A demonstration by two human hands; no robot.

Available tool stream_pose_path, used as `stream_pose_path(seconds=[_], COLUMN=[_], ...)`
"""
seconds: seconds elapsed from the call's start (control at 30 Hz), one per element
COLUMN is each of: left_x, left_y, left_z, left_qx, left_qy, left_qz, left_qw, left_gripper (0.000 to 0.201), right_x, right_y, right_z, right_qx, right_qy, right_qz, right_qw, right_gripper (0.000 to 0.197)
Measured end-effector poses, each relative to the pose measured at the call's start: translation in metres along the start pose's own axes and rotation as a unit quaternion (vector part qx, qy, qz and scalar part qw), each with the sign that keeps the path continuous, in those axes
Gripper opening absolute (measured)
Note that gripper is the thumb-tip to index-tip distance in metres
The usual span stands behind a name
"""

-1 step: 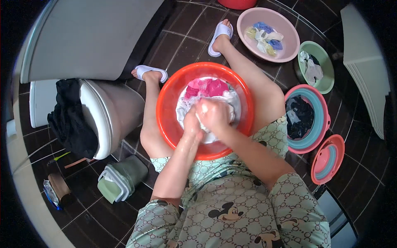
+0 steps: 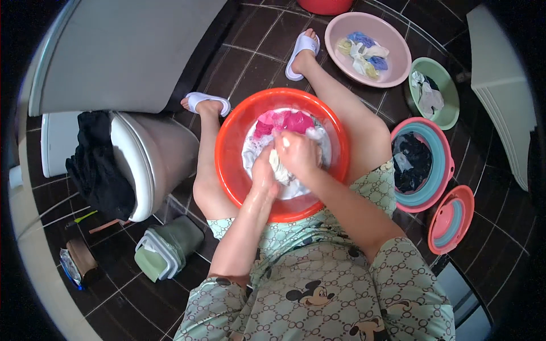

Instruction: The person washes clothes in a basin by hand. They scrub a white garment and a pink garment in soapy water, wring them out, and then scrub a grey garment in the same basin while sitting on the floor.

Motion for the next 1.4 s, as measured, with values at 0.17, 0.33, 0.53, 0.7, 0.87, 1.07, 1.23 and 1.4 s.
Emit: stream_pose_path(seconds=[0.17,0.33,0.53,0.7,0.87,1.07,1.23,1.4], left_x=[-0.002,-0.037,-0.038,-0.009,-0.011,-0.014,-0.023,-0.015], left_y=[0.024,0.039,0.042,0.005,0.022,0.009,0.005,-0.001], left_z=[-0.006,-0.024,-0.027,-0.022,-0.008,-0.012,-0.026,-0.008], left_qx=[0.015,0.107,0.177,0.069,0.087,0.065,0.052,-0.014], left_qy=[-0.086,-0.121,-0.024,-0.06,0.005,0.015,-0.025,0.052], left_qz=[0.096,0.008,-0.091,0.139,-0.04,-0.103,0.095,-0.031], left_qw=[0.992,0.987,0.98,0.986,0.995,0.992,0.994,0.998], left_gripper=[0.04,0.034,0.02,0.028,0.031,0.027,0.027,0.028], right_x=[0.021,0.013,-0.007,0.001,0.001,0.01,0.007,0.01], right_y=[0.053,0.05,-0.035,-0.056,-0.051,-0.027,-0.072,-0.017], right_z=[-0.028,-0.028,0.026,0.044,0.023,0.012,0.056,0.004], right_qx=[0.11,0.077,-0.051,-0.187,-0.118,-0.095,-0.198,-0.036], right_qy=[-0.115,-0.121,-0.073,0.011,-0.022,-0.011,0.005,-0.017], right_qz=[-0.106,-0.142,-0.056,-0.013,0.024,-0.018,0.01,0.021], right_qw=[0.982,0.979,0.994,0.982,0.993,0.995,0.98,0.999], right_gripper=[0.041,0.041,0.028,0.026,0.023,0.028,0.024,0.012])
Point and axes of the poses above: each hand's wrist, its own z-axis away from the middle knuckle, its own x-axis out of the palm, y = z × x, the point moved 10 cm from there along -z, towards the middle knuckle, and after that the axes turned 12 degrees about x, right-handed, at the moved point
